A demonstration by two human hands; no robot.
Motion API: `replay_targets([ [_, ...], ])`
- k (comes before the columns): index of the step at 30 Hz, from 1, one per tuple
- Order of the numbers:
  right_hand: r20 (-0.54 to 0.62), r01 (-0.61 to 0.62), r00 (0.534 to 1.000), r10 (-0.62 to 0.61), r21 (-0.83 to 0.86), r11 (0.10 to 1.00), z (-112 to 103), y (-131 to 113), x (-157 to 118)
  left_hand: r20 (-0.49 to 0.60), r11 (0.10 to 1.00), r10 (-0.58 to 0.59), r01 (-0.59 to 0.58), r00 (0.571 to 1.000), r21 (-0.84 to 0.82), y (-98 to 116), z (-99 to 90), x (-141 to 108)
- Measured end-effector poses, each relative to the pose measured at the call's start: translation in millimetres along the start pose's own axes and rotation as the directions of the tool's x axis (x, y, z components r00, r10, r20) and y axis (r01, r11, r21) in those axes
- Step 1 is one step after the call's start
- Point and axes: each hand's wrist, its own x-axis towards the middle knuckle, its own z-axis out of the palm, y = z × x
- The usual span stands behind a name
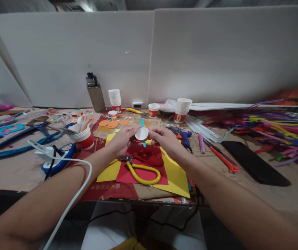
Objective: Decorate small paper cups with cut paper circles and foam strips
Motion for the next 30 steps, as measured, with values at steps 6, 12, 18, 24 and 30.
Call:
replay_targets([
  [6, 0.003, -0.002, 1.0, 0.002, 0.066, 0.998, 0, 0, 0, -0.057, 0.995, -0.071, 0.067, 0.996, -0.074, -1, -3.7, 6],
  [12, -0.009, -0.022, 1.0, 0.022, 0.009, 1.0, 0, -1, 0, -0.05, 0.998, -0.064, 0.063, 0.997, -0.026, -3, -3.4, 7],
  [18, -0.127, -0.066, 0.991, 0.042, -0.194, 0.979, -9, -2, 4, -0.114, 0.95, 0.066, -0.028, 0.991, 0.31, -9, -20.1, 15],
  [24, -0.193, -0.035, 0.981, -0.018, -0.264, 0.964, -19, -2, 7, -0.094, 0.803, 0.127, -0.046, 0.987, 0.594, -13, -37.7, 24],
  [30, -0.149, -0.007, 0.987, -0.054, -0.376, 0.927, -16, 0, 6, -0.032, 0.711, 0.084, -0.037, 0.996, 0.703, -12, -28.3, 18],
])
